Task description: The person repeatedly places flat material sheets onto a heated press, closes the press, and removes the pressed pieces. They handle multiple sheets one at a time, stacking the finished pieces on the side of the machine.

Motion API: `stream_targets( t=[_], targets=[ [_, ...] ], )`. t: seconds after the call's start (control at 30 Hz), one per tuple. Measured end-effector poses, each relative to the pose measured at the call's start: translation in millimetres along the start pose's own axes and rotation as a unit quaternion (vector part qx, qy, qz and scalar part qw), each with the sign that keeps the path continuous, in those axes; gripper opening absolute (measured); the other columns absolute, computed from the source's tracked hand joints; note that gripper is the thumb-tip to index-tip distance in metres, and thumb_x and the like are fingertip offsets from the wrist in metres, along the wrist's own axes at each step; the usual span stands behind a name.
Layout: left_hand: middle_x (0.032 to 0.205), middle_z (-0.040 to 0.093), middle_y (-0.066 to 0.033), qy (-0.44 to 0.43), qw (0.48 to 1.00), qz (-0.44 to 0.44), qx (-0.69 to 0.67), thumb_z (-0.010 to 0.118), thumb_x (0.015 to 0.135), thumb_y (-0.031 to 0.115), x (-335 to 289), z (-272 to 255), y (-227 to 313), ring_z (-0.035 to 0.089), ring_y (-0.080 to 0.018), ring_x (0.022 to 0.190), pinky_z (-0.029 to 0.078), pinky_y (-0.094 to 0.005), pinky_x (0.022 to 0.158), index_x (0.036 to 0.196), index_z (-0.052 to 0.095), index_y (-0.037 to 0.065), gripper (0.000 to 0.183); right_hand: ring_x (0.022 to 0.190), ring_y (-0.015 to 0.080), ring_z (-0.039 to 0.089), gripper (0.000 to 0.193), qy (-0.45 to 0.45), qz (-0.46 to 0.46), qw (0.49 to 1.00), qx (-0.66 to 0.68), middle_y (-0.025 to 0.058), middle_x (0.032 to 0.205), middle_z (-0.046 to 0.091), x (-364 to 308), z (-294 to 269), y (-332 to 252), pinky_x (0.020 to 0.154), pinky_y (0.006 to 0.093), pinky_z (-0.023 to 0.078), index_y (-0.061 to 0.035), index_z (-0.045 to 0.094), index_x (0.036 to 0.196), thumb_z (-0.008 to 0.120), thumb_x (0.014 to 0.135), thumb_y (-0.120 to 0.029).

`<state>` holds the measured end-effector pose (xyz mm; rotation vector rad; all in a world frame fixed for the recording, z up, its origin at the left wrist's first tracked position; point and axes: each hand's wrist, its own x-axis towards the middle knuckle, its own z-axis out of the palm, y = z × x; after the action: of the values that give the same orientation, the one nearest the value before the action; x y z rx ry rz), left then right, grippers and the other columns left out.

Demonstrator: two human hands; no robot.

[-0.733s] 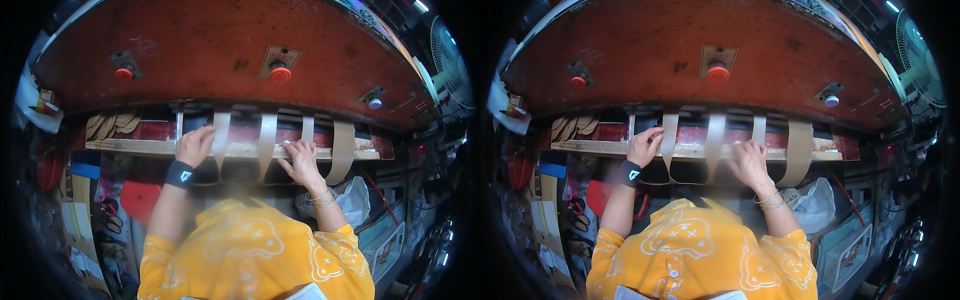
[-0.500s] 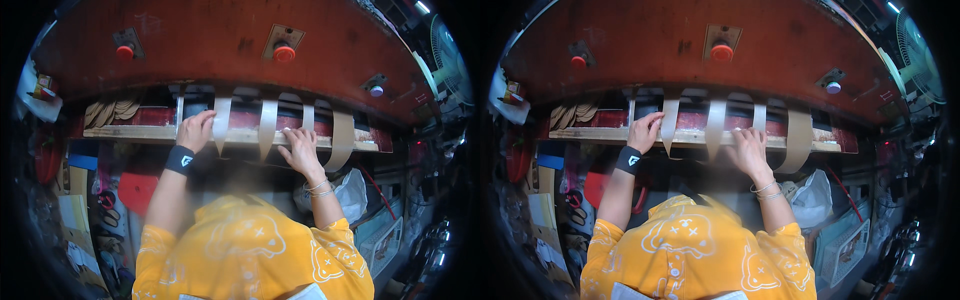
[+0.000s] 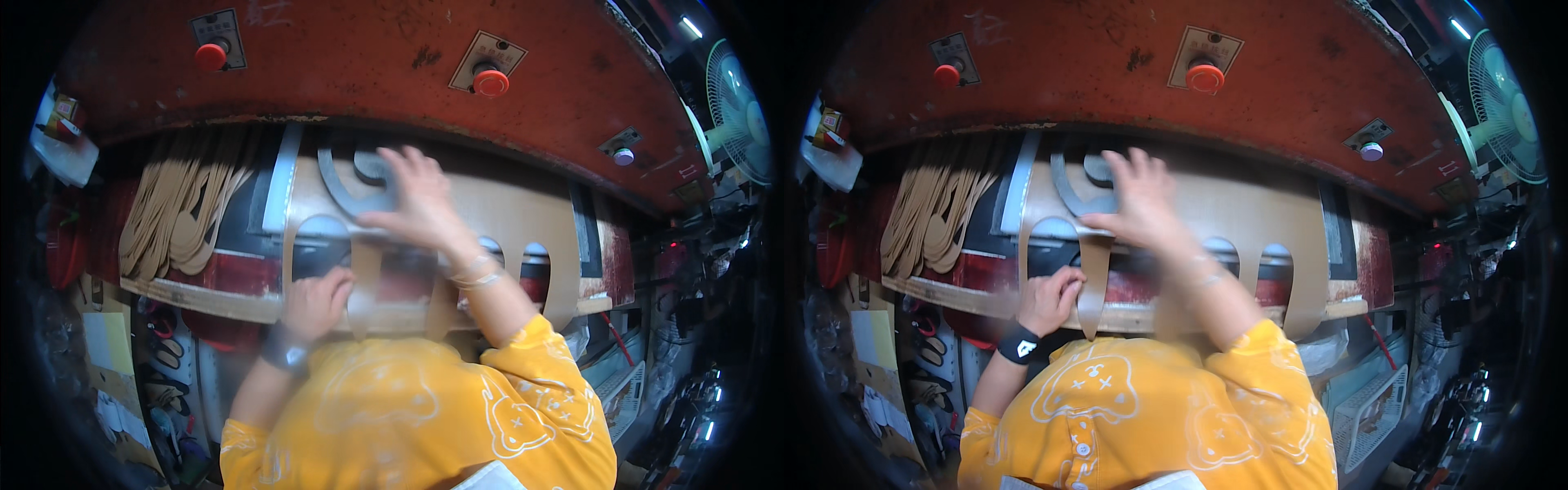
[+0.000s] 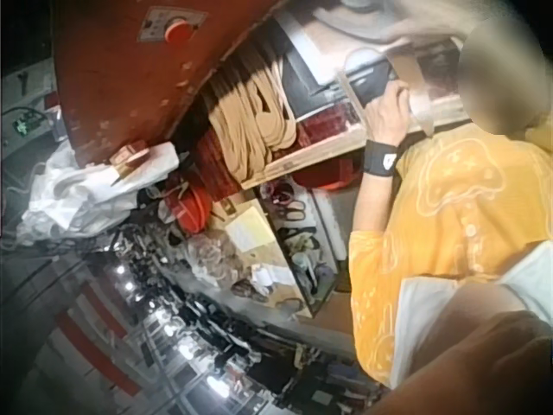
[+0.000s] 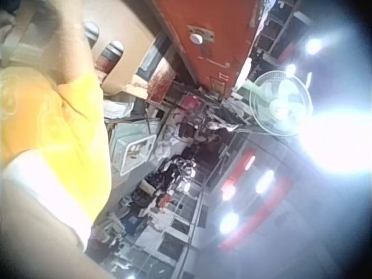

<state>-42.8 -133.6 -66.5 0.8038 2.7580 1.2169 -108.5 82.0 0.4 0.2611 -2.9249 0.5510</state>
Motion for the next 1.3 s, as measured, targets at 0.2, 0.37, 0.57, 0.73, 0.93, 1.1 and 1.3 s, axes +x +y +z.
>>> stream_targets(
  t=[0.2,0.37,0.57,0.73,0.93,1.1,1.3],
  targets=[
    [0.067,0.062,-0.0126,-0.065,0.996,-0.05,-0.017,0.063,0.084,0.018,3,-9,5,0.063,-0.0307,0.062,0.049,-0.0403,0.057,0.096,0.064,0.012,0.013,0.128,0.0537,0.029,0.086,-0.03,0.039,0.998,0.038,0.0297,0.143,0.031,65,33,-22,0.105,0.0571,0.027,-0.0119,0.045,0.136,0.072,0.059,-0.039],
    [0.061,0.061,-0.0075,-0.083,0.995,-0.03,-0.044,0.066,0.08,0.015,10,-12,6,0.062,-0.0255,0.057,0.048,-0.0359,0.054,0.098,0.065,0.011,0.018,0.129,0.0478,0.033,0.078,-0.036,0.021,0.981,0.192,0.027,0.143,0.034,51,-12,30,0.106,0.0511,0.031,-0.0136,0.055,0.129,0.073,0.056,-0.034],
    [0.06,0.061,-0.0066,-0.117,0.992,0.012,-0.041,0.067,0.08,0.015,15,-13,2,0.062,-0.0246,0.056,0.047,-0.0345,0.052,0.098,0.064,0.011,0.018,0.129,0.0469,0.033,0.076,-0.002,0.071,0.994,0.085,0.0233,0.144,0.036,21,-22,62,0.108,0.0509,0.028,-0.0147,0.056,0.127,0.074,0.056,-0.031],
    [0.06,0.061,-0.0068,-0.121,0.992,0.011,-0.041,0.067,0.08,0.015,18,-13,-1,0.062,-0.0247,0.056,0.047,-0.0347,0.052,0.097,0.065,0.01,0.017,0.131,0.0495,0.025,0.071,-0.004,0.073,0.997,-0.019,0.0208,0.143,0.034,17,-14,56,0.107,0.0551,0.024,-0.0169,0.053,0.129,0.072,0.062,-0.031],
    [0.066,0.061,-0.0091,-0.08,0.996,0.009,-0.045,0.067,0.08,0.012,11,-5,6,0.061,-0.0247,0.059,0.047,-0.0342,0.053,0.097,0.064,0.008,0.018,0.135,0.0401,0.026,0.07,0.1,0.039,0.993,0.053,0.0199,0.141,0.037,5,-17,95,0.108,0.0515,0.023,-0.0152,0.05,0.131,0.073,0.068,-0.037],
    [0.088,0.064,-0.0151,-0.113,0.989,-0.086,-0.028,0.062,0.083,0.018,-2,2,7,0.062,-0.0314,0.084,0.048,-0.0436,0.071,0.102,0.063,0.013,0.02,0.135,0.0364,0.028,0.061,0.566,0.081,0.82,-0.013,0.0197,0.142,0.037,-14,-81,180,0.112,0.0462,0.02,0.001,0.038,0.137,0.06,0.089,-0.03],
    [0.07,0.063,-0.0115,0.027,0.997,0.074,-0.014,0.061,0.086,0.01,-7,11,-14,0.063,-0.0239,0.06,0.049,-0.0322,0.056,0.097,0.063,0.005,0.012,0.136,0.0387,0.026,0.067,0.652,0.198,0.73,-0.051,0.0264,0.144,0.031,-21,-162,224,0.112,0.0453,0.019,0.003,0.026,0.142,0.052,0.092,-0.033]
  ],
)
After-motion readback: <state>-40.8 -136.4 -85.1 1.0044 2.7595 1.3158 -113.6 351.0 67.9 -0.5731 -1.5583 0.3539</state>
